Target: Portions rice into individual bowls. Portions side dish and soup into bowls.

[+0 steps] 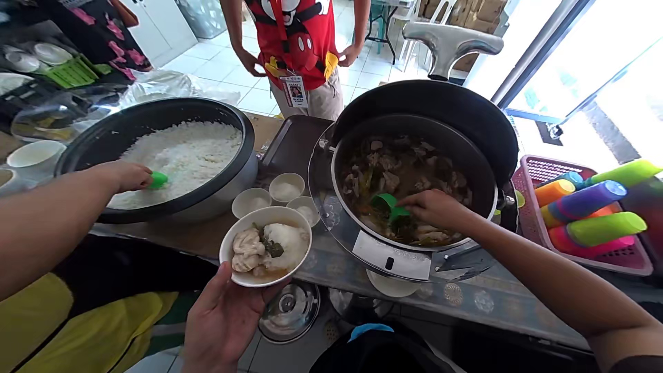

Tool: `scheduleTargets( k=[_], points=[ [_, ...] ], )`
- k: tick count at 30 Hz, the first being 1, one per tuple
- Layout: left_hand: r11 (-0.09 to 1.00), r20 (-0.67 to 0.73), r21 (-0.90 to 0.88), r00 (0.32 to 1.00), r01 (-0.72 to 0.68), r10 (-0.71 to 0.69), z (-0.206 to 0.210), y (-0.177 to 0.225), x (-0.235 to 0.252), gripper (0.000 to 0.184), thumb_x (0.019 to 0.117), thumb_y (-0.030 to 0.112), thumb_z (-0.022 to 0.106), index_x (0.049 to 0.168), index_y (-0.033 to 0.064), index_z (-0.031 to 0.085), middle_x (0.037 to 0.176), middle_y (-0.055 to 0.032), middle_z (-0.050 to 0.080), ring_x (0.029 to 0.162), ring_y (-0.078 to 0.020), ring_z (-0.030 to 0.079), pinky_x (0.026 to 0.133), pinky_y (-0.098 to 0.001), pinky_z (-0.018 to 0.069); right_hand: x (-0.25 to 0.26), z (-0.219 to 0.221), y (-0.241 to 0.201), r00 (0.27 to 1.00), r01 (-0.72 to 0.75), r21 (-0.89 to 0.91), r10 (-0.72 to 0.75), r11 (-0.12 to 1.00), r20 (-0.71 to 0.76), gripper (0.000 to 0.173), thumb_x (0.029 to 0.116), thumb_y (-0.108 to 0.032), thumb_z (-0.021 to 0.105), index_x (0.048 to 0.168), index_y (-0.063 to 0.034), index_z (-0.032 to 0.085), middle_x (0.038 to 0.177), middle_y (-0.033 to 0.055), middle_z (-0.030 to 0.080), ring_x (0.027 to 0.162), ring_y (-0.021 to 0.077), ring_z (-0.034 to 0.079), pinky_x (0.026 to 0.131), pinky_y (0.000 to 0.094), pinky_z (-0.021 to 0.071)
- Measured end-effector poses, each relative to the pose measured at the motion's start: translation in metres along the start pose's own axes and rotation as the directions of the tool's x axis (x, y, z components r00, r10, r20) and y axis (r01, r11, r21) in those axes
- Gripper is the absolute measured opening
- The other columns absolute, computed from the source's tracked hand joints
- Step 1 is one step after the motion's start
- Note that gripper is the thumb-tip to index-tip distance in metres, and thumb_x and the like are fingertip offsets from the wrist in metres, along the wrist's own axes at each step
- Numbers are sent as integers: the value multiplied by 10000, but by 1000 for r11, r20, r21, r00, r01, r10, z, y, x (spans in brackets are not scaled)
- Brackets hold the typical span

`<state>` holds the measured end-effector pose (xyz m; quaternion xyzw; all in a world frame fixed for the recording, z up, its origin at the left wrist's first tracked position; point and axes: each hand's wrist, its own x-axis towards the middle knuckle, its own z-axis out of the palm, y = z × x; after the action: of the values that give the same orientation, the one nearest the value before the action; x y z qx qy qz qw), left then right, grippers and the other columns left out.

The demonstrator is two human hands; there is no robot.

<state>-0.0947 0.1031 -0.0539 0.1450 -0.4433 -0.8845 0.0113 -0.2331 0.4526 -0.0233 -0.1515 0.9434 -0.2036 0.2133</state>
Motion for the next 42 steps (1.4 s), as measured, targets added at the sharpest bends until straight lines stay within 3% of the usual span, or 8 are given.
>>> scheduleTargets(
  k=[5,10,14,23,27,29,32,42],
  points=[
    [999,9,35,1000,8,-9,11,-1,2,392,1050,301,290,1350,125,473,1231,-111,689,1053,-288,724,814,-450,638,14,2,21,993,-102,547,121,831,2,301,1101,-97,447,1317,-22,641,814,9,567,620,22,441,589,194,386],
    [999,23,13,999,31,-31,25,-7,2,403,1052,291,280,1348,110,486,1213,-130,695,1043,-298,727,812,-458,639,-6,-7,56,984,-86,791,178,606,-30,281,1092,-117,465,1292,-47,650,757,-44,558,521,-24,405,469,132,331],
    [997,59,15,996,73,-74,43,-15,3,386,1037,266,308,1339,107,490,1202,-114,694,1051,-280,721,825,-462,633,-20,-24,57,979,-11,779,164,626,-118,290,1099,-105,439,1295,-41,643,747,-39,573,509,-25,412,462,129,342],
    [976,116,50,969,212,-217,115,-41,18,343,1094,204,297,1375,50,419,1172,-158,654,999,-284,709,809,-429,617,-64,-71,20,905,295,524,-57,799,-421,291,1054,-28,478,1258,-34,686,728,-58,620,542,-29,482,510,122,418],
    [964,122,19,957,264,-264,135,-48,24,350,1108,210,331,1406,36,389,1188,-183,625,983,-295,704,807,-422,614,-85,-59,0,805,357,82,-261,931,-533,279,1031,-100,535,1243,-87,716,766,-51,648,600,-20,531,568,174,470],
    [961,131,10,953,276,-275,139,-50,24,339,1108,207,339,1397,42,399,1205,-182,623,993,-295,704,807,-417,615,-91,-45,-3,691,369,-270,-456,890,-560,324,994,-139,517,1224,-123,745,821,6,718,645,85,626,589,319,536],
    [959,155,20,947,281,-281,140,-53,23,331,1110,208,328,1392,43,382,1202,-175,621,986,-289,705,798,-409,616,-95,-32,-5,547,320,-588,-652,743,-525,389,946,-89,480,1209,-120,766,663,71,607,509,235,582,425,377,429],
    [949,292,97,903,301,-316,131,-58,11,350,1094,224,299,1404,63,332,1191,-161,632,985,-265,711,809,-385,615,-89,-26,0,473,383,-671,-759,635,-447,417,950,-46,477,1248,-139,752,626,70,565,489,236,551,418,354,402]
  ],
)
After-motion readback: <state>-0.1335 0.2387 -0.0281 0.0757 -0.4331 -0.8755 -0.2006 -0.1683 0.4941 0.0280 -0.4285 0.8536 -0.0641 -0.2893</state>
